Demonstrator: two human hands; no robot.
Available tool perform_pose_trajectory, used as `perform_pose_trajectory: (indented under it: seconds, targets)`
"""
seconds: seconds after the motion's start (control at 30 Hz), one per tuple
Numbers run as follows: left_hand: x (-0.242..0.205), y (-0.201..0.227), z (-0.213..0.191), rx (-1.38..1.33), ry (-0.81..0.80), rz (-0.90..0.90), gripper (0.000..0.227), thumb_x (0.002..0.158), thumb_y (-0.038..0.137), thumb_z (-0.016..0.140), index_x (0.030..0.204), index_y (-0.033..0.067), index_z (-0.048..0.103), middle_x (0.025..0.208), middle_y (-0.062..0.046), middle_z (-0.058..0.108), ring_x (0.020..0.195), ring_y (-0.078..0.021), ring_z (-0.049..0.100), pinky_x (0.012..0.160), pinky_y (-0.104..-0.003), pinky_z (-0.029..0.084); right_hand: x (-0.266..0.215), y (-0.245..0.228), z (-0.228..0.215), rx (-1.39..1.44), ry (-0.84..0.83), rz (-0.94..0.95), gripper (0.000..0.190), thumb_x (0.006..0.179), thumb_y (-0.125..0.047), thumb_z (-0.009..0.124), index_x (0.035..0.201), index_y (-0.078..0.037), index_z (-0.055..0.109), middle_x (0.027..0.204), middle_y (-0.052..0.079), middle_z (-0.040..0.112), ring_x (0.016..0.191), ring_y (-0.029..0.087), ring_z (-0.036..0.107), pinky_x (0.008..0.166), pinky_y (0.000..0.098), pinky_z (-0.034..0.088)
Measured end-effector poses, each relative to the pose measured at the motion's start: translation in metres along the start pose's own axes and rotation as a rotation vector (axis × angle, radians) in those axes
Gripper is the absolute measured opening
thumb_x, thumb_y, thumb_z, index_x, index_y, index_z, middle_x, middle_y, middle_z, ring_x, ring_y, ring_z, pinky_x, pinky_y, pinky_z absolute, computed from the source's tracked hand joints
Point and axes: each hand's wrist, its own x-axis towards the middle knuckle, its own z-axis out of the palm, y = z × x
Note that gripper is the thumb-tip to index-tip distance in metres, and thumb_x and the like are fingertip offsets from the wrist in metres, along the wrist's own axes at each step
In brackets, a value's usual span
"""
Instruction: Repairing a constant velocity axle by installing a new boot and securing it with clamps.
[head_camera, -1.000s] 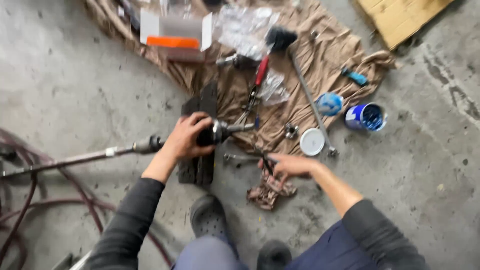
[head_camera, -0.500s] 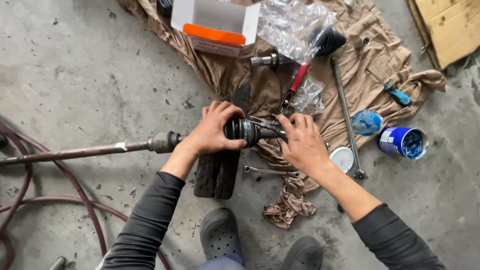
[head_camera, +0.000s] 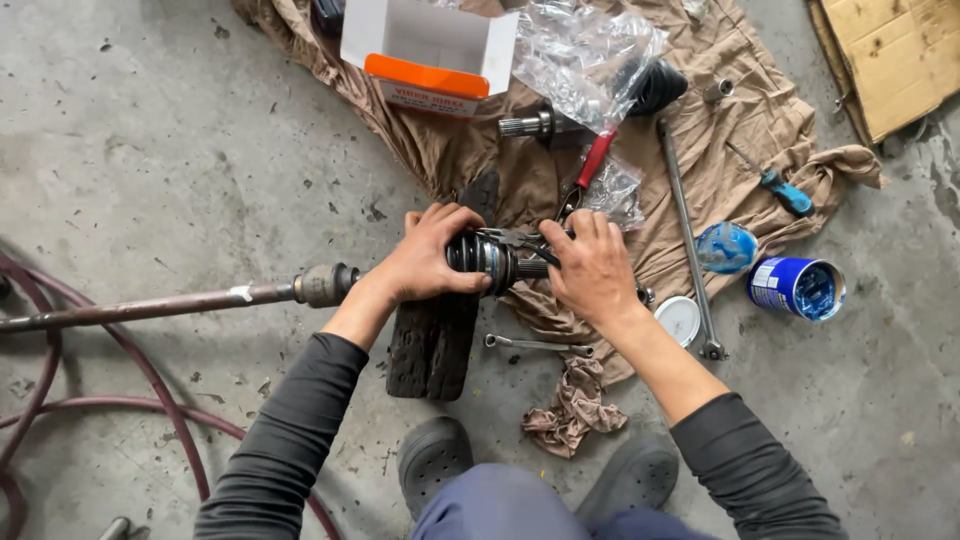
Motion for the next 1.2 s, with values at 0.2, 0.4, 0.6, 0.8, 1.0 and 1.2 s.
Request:
perform_pose_trajectory:
  seconds: [0.2, 0.4, 0.6, 0.8, 1.0, 1.2]
  targets:
    - [0.007, -0.010, 0.007, -0.012, -0.001, 0.007, 0.069, 0.061, 0.052, 0.084, 0.116, 0.0146, 0.066, 0.110, -0.005, 0.064, 0.118, -0.0257, 0.053, 0.105, -0.042, 0.028, 0.006, 0.010, 0.017, 0.072, 0.023, -0.044, 0.040, 0.076, -0.016, 0.080, 0.112, -0.013, 0.063, 0.095, 0.010, 0.051, 0.092, 0.030, 0.057, 0.076, 0.0443, 0.049]
    - [0.002, -0.003, 0.002, -0.015, 0.014, -0.028, 0.067, 0.064, 0.050, 0.083, 0.119, 0.0150, 0.066, 0.112, -0.006, 0.064, 0.118, -0.0261, 0.053, 0.104, -0.040, 0.031, 0.013, 0.021, 0.017, 0.103, 0.028, -0.088, 0.039, 0.072, -0.023, 0.082, 0.108, -0.014, 0.067, 0.092, 0.007, 0.058, 0.082, 0.029, 0.066, 0.064, 0.0428, 0.054]
    - [-0.012, 0.018, 0.004, 0.074, 0.077, 0.027, 0.068, 0.065, 0.044, 0.083, 0.123, 0.0139, 0.064, 0.117, -0.006, 0.063, 0.118, -0.0289, 0.055, 0.105, -0.042, 0.036, 0.016, 0.025, 0.006, 0.200, -0.048, -0.142, 0.035, 0.081, -0.029, 0.081, 0.110, -0.013, 0.070, 0.087, 0.007, 0.062, 0.081, 0.029, 0.069, 0.066, 0.0419, 0.056]
    - [-0.022, 0.025, 0.012, 0.098, 0.150, 0.079, 0.069, 0.065, 0.038, 0.084, 0.125, 0.0118, 0.063, 0.124, -0.008, 0.061, 0.119, -0.0316, 0.055, 0.103, -0.044, 0.042, 0.008, 0.027, 0.000, 0.244, -0.087, -0.132, 0.032, 0.081, -0.030, 0.080, 0.105, -0.011, 0.069, 0.086, 0.010, 0.062, 0.080, 0.032, 0.068, 0.068, 0.0433, 0.055]
    - [-0.030, 0.032, 0.016, 0.169, 0.196, 0.179, 0.063, 0.064, 0.034, 0.084, 0.120, 0.0124, 0.065, 0.125, -0.008, 0.062, 0.119, -0.0307, 0.057, 0.099, -0.043, 0.046, 0.003, 0.026, -0.018, 0.306, -0.139, -0.263, 0.047, 0.069, -0.026, 0.078, 0.107, -0.004, 0.062, 0.093, 0.013, 0.061, 0.084, 0.034, 0.067, 0.074, 0.0429, 0.056]
    - [-0.047, 0.032, 0.026, 0.266, 0.220, 0.338, 0.066, 0.063, 0.032, 0.086, 0.123, 0.0154, 0.064, 0.127, -0.007, 0.059, 0.121, -0.0341, 0.054, 0.102, -0.048, 0.046, -0.017, 0.046, -0.020, 0.454, -0.660, -0.109, 0.047, 0.068, -0.028, 0.075, 0.106, -0.004, 0.061, 0.094, 0.009, 0.063, 0.079, 0.025, 0.066, 0.070, 0.0431, 0.055]
